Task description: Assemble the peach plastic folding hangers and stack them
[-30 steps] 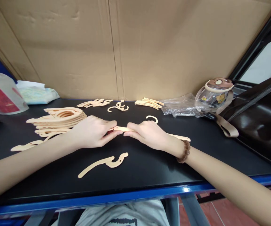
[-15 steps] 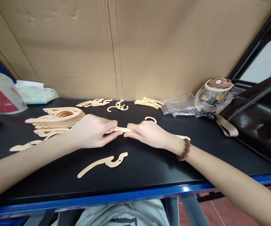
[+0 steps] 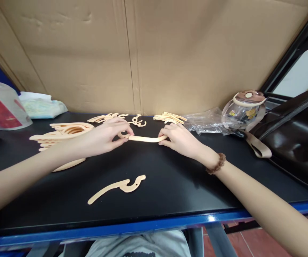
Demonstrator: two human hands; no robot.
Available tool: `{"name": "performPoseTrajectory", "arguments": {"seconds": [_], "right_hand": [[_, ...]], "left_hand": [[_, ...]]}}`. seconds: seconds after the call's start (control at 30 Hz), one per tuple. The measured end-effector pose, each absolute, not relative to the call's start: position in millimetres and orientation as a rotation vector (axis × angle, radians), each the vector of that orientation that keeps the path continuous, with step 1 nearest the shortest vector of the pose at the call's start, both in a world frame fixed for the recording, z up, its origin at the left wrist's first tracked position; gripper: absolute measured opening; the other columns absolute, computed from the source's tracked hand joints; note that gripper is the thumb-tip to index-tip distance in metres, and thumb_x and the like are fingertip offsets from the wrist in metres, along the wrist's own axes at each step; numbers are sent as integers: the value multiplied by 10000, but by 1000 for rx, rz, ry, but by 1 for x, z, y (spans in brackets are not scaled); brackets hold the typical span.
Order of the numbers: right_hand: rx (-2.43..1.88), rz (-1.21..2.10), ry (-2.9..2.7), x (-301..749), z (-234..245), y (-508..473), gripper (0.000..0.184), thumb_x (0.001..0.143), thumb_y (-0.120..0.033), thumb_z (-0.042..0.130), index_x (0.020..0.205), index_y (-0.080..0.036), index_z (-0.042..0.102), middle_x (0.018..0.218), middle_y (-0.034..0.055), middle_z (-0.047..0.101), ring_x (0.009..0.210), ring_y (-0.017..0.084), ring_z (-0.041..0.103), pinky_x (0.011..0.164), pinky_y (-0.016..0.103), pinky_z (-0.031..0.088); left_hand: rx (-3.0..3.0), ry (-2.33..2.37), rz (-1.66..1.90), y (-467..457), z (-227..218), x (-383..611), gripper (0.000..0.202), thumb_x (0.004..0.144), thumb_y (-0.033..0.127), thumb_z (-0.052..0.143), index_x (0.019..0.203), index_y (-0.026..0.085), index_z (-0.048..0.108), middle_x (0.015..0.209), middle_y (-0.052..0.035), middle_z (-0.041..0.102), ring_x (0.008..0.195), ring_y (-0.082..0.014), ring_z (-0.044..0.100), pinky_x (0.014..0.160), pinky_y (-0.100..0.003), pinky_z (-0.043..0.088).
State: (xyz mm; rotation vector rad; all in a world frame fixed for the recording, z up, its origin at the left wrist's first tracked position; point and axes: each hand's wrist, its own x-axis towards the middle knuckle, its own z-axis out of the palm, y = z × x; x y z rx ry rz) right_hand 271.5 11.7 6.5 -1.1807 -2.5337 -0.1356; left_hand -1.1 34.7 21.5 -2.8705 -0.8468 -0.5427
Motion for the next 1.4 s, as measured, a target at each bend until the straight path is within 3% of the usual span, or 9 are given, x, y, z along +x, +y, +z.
{"name": "performPoseTrajectory", "arguments": {"seconds": [0.13, 0.33, 0.47, 0.6, 0.7, 0.83, 1.0, 1.2, 1.4], "right_hand": [[-1212, -294, -2503, 274, 6, 13, 158, 837, -369, 643, 861, -214, 622, 909, 29, 627, 983, 234, 555, 874, 368, 347], [-1225, -326, -2519, 273, 4, 12, 248, 822, -459, 640, 820, -212, 623, 839, 24, 606, 917, 224, 554, 844, 360, 357], [-1214, -282, -2537, 269, 5, 10, 290, 813, -500, 628, 858, -215, 652, 850, 32, 610, 900, 225, 547, 845, 365, 363], [-1223, -219, -2520, 262, 4, 5, 353, 792, -508, 649, 961, -198, 651, 898, 46, 638, 934, 238, 555, 870, 380, 376], [-1232, -199, -2478, 258, 2, 3, 507, 766, -537, 659, 1111, -168, 613, 965, 75, 647, 977, 261, 558, 875, 398, 397], [-1235, -159, -2466, 256, 1, 1, 653, 759, -497, 686, 1271, -126, 523, 988, 88, 649, 1013, 268, 554, 908, 417, 403], [-1172, -93, -2466, 258, 2, 1, 497, 815, -368, 674, 1249, -177, 528, 1019, 63, 636, 1015, 243, 545, 909, 411, 419], [-1101, -90, -2532, 260, 3, 0, 347, 857, -393, 613, 1155, -217, 605, 1099, 83, 595, 1036, 248, 545, 902, 421, 450], [-1031, 84, -2628, 259, 1, -3, 297, 938, -355, 480, 1193, -255, 596, 1116, 51, 608, 1015, 205, 585, 896, 378, 481]], "left_hand": [[-2932, -704, -617, 27, 17, 4, 258, 851, 49, 389, 836, 196, 601, 1170, -58, 548, 1214, -218, 411, 1026, -394, 341], [-3065, -847, -652, 21, 17, 9, 312, 820, 4, 356, 791, 188, 606, 1269, -65, 512, 1344, -210, 339, 1007, -355, 386], [-3109, -1033, -665, 14, 18, 12, 325, 797, 1, 337, 906, 189, 578, 1240, -66, 568, 1252, -206, 465, 885, -318, 455], [-3124, -1130, -685, 4, 17, 17, 303, 917, 217, 391, 1210, 226, 466, 1210, -67, 586, 1025, -192, 598, 829, -330, 482], [-3152, -1076, -648, -2, 15, 21, 366, 901, 330, 510, 1248, 238, 438, 1227, -51, 576, 1060, -192, 581, 887, -321, 465], [-3130, -960, -599, -1, 11, 22, 318, 882, 190, 526, 1195, 237, 491, 1210, -18, 597, 1090, -169, 563, 918, -288, 436], [-3037, -817, -484, 7, 12, 15, 320, 887, 82, 424, 1131, 216, 581, 1126, -30, 634, 1043, -171, 571, 929, -304, 413], [-2928, -789, -391, 20, 19, 5, 299, 838, 6, 393, 885, 186, 627, 944, -34, 643, 982, -183, 545, 910, -337, 390], [-2958, -859, -393, 27, 17, -1, 274, 820, 22, 396, 791, 179, 618, 1013, -33, 598, 920, -161, 549, 784, -276, 419]]}}
